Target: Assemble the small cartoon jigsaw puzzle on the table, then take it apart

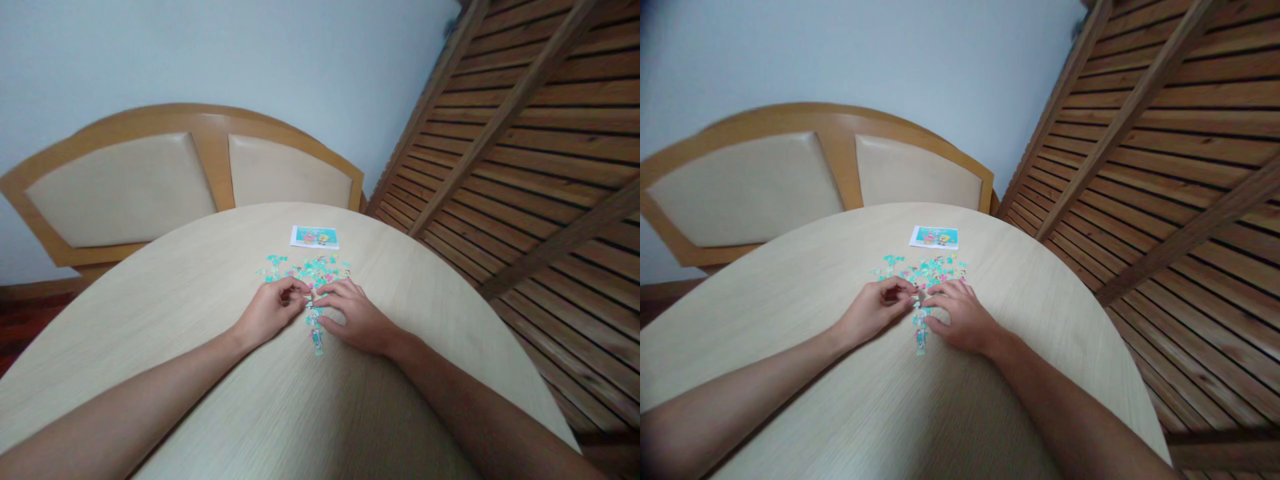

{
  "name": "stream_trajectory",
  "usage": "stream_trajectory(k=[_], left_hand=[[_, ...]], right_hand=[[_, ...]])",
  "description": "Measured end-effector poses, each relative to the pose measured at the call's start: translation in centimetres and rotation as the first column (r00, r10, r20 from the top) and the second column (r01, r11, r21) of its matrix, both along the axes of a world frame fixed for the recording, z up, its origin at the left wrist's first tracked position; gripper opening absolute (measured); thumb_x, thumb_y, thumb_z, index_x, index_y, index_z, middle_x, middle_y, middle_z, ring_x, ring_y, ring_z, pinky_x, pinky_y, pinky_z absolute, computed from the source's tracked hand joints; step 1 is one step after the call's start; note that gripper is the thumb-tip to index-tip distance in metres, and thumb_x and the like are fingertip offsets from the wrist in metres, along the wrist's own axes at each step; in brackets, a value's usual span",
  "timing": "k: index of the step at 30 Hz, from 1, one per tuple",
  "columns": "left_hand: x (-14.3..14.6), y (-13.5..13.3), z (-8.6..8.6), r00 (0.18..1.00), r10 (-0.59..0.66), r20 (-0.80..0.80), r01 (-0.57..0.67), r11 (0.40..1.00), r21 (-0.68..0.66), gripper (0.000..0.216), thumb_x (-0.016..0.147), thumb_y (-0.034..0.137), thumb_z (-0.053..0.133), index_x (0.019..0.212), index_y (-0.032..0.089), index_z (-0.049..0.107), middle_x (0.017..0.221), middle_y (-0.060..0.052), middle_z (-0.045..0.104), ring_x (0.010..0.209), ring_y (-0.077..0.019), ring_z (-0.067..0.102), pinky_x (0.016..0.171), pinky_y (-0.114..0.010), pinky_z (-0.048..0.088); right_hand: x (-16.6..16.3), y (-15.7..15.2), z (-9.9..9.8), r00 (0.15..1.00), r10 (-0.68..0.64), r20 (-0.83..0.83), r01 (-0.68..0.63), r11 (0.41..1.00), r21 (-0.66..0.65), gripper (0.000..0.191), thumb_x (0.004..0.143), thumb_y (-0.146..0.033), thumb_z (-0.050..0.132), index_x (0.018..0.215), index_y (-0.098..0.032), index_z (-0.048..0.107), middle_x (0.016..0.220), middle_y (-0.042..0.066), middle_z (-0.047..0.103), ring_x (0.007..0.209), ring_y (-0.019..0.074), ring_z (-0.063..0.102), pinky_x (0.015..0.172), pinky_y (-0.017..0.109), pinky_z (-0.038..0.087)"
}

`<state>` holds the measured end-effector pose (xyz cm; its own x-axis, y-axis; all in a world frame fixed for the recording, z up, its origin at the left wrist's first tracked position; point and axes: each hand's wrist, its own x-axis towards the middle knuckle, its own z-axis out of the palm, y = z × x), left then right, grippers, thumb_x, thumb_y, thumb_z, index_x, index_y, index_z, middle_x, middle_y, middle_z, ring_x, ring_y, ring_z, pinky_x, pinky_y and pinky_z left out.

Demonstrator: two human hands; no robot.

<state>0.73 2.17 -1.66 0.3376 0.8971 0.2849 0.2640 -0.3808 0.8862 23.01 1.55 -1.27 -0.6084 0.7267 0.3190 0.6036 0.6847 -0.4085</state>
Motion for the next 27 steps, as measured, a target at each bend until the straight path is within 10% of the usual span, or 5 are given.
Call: stream_trajectory(k=[16,27], left_hand=[[0.0,-0.49,0.05,0.982,-0.057,-0.18,0.075,0.992,0.097,0.011,0.088,0.02,0.061,0.091,0.017,0.071,0.08,-0.001,0.072,0.068,-0.0126,0.062,0.064,-0.023,0.046],[-0.01,-0.6,0.36,0.913,0.111,-0.393,-0.028,0.977,0.211,0.01,0.087,0.019,0.068,0.095,0.024,0.072,0.093,-0.001,0.072,0.094,-0.0218,0.065,0.087,-0.036,0.05]], right_hand=[[0.11,0.06,-0.18,1.0,0.013,-0.009,-0.013,1.0,-0.011,0.028,0.091,-0.031,0.067,0.118,-0.024,0.07,0.127,0.009,0.064,0.121,0.0268,0.053,0.108,0.05,0.036],[0.08,-0.05,-0.21,1.0,0.004,-0.028,-0.004,1.0,0.003,0.024,0.091,-0.032,0.068,0.113,-0.023,0.07,0.126,0.008,0.064,0.119,0.0258,0.054,0.103,0.047,0.038]])
